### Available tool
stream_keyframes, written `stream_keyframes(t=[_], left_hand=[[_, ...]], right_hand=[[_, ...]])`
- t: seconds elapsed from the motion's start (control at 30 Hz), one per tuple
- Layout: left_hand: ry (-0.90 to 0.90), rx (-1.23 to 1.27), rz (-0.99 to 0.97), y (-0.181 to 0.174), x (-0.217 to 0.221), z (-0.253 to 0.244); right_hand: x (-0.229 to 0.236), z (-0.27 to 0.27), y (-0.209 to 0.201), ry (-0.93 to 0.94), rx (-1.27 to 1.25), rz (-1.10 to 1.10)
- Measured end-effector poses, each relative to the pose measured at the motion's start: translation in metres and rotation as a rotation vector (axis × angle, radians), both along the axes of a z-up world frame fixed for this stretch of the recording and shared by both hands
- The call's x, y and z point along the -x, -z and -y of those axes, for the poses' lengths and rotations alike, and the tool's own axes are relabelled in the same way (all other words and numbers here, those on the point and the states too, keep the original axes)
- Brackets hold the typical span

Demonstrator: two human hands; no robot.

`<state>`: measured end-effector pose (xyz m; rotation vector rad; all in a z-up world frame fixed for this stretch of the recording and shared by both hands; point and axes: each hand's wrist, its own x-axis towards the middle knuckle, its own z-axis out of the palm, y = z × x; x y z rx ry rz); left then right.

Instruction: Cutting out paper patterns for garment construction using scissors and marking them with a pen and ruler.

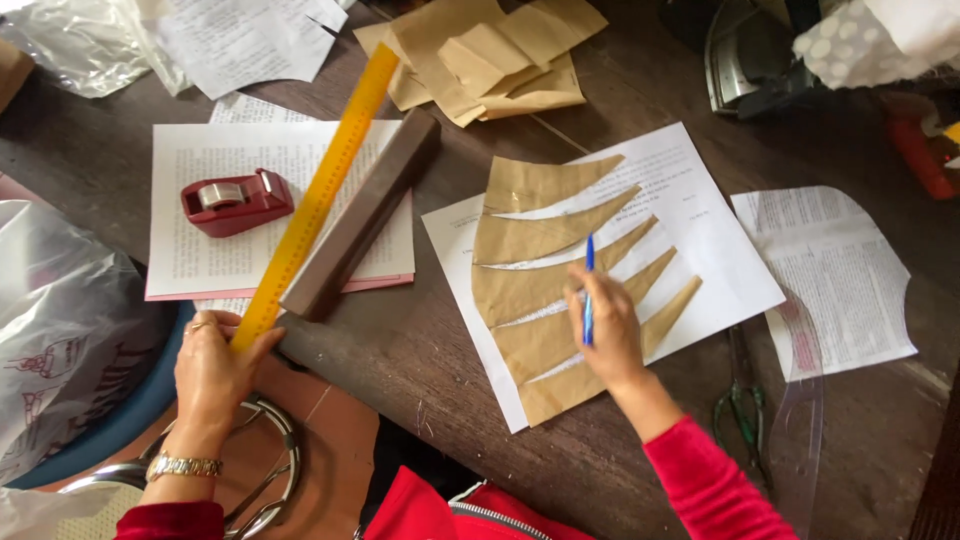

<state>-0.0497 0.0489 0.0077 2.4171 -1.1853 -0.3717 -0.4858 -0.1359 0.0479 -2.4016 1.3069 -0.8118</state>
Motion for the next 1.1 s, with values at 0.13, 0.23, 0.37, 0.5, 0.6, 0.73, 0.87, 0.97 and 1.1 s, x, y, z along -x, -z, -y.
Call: stream_keyframes(t=[0.13, 0.23, 0.37, 0.5, 0.6, 0.73, 0.87, 0.97, 1.1], left_hand=[[0.038, -0.008, 0.003, -0.013, 0.006, -0.008], [0.069, 0.056, 0.07, -0.022, 0.013, -0.028], [-0.012, 0.146, 0.104, -0.02, 0.032, -0.068], [-0.138, 0.319, -0.071, -0.038, 0.101, -0.074], [-0.566, 0.323, -0.969, -0.143, 0.215, 0.002], [0.106, 0.25, -0.758, -0.082, 0.261, 0.024], [0.423, 0.299, -0.756, -0.07, 0.295, 0.051], [0.729, 0.176, -0.744, -0.066, 0.298, 0.059], [0.893, 0.43, -0.491, -0.058, 0.239, 0.063]], right_hand=[[0.007, -0.031, -0.002, -0.054, 0.021, -0.164], [0.013, -0.035, 0.009, -0.037, 0.014, -0.181], [0.016, -0.026, 0.016, -0.025, -0.024, -0.153], [0.01, -0.014, -0.001, -0.067, -0.126, 0.086], [-0.025, -0.025, -0.032, -0.127, -0.38, 0.382], [-0.063, -0.051, -0.086, -0.236, -0.485, 0.566], [-0.064, -0.064, -0.086, -0.027, -0.231, 0.511], [-0.03, -0.071, -0.065, 0.164, -0.104, 0.455], [0.032, -0.119, -0.018, 0.381, -0.057, 0.168]])
